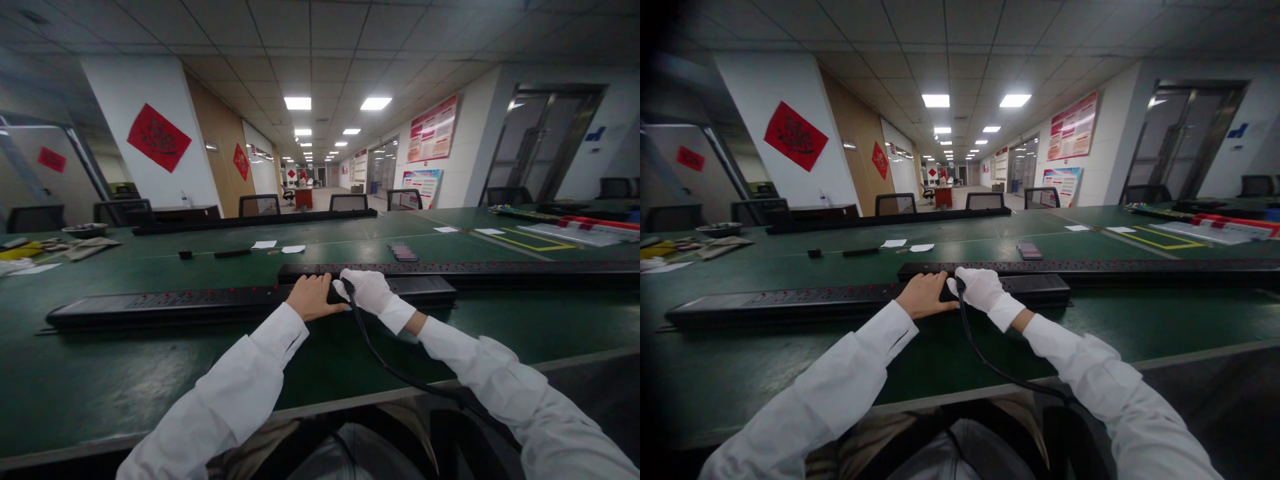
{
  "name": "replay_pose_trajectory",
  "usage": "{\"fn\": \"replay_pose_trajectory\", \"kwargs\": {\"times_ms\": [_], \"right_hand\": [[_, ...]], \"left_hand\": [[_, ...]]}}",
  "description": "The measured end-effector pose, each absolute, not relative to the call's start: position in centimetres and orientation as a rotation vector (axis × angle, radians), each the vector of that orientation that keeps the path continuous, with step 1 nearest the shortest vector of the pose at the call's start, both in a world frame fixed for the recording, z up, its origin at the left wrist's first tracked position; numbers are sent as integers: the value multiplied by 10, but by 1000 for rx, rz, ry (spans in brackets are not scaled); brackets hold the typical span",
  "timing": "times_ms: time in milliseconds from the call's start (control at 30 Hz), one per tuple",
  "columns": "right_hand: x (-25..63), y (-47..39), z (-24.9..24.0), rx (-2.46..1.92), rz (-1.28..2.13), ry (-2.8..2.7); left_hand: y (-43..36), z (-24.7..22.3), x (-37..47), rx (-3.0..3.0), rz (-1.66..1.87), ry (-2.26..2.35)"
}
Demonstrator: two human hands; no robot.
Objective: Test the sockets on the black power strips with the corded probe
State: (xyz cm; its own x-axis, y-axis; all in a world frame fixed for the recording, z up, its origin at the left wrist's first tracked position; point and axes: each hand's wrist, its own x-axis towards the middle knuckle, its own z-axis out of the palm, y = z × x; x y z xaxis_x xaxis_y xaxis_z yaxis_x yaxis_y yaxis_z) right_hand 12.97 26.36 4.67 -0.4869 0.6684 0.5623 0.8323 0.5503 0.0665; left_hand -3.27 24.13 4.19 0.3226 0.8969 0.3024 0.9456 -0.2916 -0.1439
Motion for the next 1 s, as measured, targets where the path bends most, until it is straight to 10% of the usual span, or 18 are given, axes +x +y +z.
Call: {"fn": "replay_pose_trajectory", "kwargs": {"times_ms": [1000], "right_hand": [[132, 263, 51, -1179, -431, -2358]], "left_hand": [[246, 36, -38, -2210, -184, -1789]]}}
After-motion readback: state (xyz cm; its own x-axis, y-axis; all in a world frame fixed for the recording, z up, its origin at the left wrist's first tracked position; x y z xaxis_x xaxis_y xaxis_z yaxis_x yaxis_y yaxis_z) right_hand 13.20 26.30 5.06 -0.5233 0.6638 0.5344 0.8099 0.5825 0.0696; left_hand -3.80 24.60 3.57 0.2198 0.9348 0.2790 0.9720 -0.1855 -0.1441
